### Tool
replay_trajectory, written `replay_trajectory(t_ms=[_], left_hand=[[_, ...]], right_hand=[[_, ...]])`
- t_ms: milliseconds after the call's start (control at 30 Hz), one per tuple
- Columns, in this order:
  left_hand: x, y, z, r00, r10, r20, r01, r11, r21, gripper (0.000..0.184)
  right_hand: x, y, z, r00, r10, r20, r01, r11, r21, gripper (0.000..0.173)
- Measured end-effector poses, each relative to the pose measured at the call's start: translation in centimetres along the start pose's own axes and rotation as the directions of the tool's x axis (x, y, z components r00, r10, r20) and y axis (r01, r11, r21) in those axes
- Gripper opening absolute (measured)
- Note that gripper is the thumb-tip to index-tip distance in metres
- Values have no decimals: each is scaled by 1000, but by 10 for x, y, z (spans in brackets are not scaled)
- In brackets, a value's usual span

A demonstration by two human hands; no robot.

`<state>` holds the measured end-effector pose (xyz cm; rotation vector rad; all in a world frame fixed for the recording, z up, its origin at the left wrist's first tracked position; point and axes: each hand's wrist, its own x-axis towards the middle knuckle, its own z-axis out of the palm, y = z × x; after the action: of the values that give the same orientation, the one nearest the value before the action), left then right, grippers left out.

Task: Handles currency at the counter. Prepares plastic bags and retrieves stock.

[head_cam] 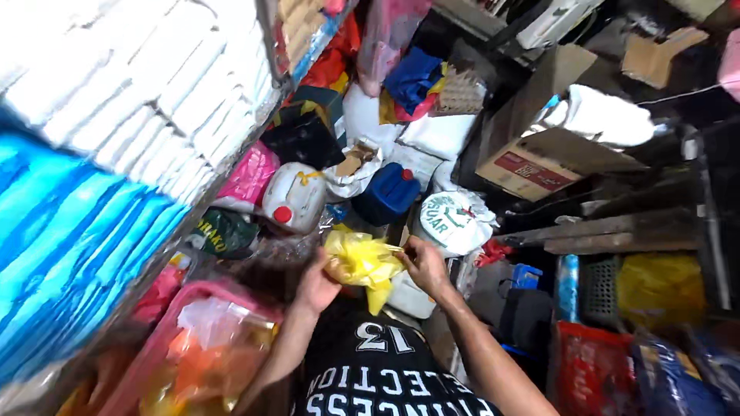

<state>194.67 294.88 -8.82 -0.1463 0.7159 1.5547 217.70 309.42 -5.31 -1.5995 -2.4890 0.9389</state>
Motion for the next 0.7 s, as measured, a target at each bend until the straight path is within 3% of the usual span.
replay_trajectory(t_ms=[67, 133, 200, 267, 300, 367, 433, 500, 600, 700], left_hand=[[35, 33, 14, 995, 53, 83, -66, 985, 158, 49], [72, 64, 36, 986, 7, 164, -94, 844, 529, 62], [116, 78, 51, 992, 8, 126, -114, 477, 871, 51], [165, 84, 50, 992, 99, 77, -78, 10, 997, 38], [189, 85, 44, 984, 168, 65, -41, -145, 989, 35], [222, 88, 42, 955, 287, 75, 19, -311, 950, 35], [243, 87, 67, 932, 322, 169, -27, -403, 915, 48], [258, 72, 101, 928, 240, 284, -150, -457, 877, 61], [283, 43, 146, 950, 78, 304, -235, -465, 853, 46], [307, 33, 160, 977, 86, 194, -140, -427, 893, 40]], right_hand=[[35, 25, -33, 991, 122, -60, -128, 987, -97, 33], [65, 40, -74, 974, 187, -128, -204, 970, -133, 29], [95, 40, -112, 963, 190, -191, -224, 960, -170, 24], [121, 39, -142, 958, 145, -247, -200, 957, -211, 22], [132, 40, -151, 957, 111, -267, -173, 959, -224, 22], [150, 40, -156, 963, 51, -264, -108, 973, -205, 22], [170, 35, -152, 968, 9, -251, -46, 989, -142, 23], [187, 35, -150, 983, 2, -181, -11, 999, -48, 26], [221, 47, -159, 999, -47, -9, 47, 997, 66, 29], [265, 80, -202, 989, -29, 145, 9, 991, 131, 38]])
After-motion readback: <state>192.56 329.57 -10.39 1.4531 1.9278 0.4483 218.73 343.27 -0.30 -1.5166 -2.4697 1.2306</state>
